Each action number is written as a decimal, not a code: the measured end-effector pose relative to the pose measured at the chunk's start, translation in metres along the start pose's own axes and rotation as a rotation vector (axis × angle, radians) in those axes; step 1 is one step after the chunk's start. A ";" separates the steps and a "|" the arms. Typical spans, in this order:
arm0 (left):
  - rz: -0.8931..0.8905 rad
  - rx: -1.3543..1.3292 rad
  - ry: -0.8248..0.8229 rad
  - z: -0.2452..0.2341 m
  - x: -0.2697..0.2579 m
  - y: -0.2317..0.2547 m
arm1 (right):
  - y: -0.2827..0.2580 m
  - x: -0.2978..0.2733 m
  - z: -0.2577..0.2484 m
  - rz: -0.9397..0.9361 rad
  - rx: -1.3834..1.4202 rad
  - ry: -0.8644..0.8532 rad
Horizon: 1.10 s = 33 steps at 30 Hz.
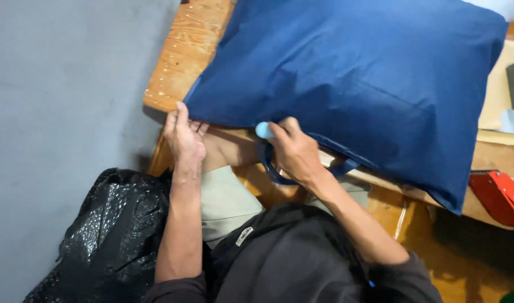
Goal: The person uses a green sponge to wipe the surface of a blue tote bag placed on a wooden table. They then use a small blue brush to clean the bag's handles and edges. The bag is flipped over to clean the other side.
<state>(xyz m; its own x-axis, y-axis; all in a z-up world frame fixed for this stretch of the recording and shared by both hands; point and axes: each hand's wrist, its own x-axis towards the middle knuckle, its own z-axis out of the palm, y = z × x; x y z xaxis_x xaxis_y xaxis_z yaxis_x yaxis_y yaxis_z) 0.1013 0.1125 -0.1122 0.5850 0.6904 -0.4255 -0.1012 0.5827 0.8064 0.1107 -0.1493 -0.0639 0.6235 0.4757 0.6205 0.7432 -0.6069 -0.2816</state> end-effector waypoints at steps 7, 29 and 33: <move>0.032 -0.016 -0.188 -0.009 0.003 0.007 | -0.071 0.084 0.056 -0.162 0.062 0.048; -0.163 0.530 0.265 0.109 -0.087 0.060 | 0.098 -0.112 -0.204 0.295 -0.242 0.164; 0.148 0.437 0.230 0.099 -0.116 -0.006 | 0.144 -0.136 -0.206 0.551 -0.092 0.343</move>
<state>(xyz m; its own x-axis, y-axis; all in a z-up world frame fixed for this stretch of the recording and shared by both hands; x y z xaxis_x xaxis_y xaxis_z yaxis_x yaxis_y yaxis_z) 0.1139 -0.0134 -0.0273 0.3926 0.8569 -0.3340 0.2055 0.2722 0.9400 0.0830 -0.4329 -0.0383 0.7827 -0.1413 0.6062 0.3044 -0.7626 -0.5708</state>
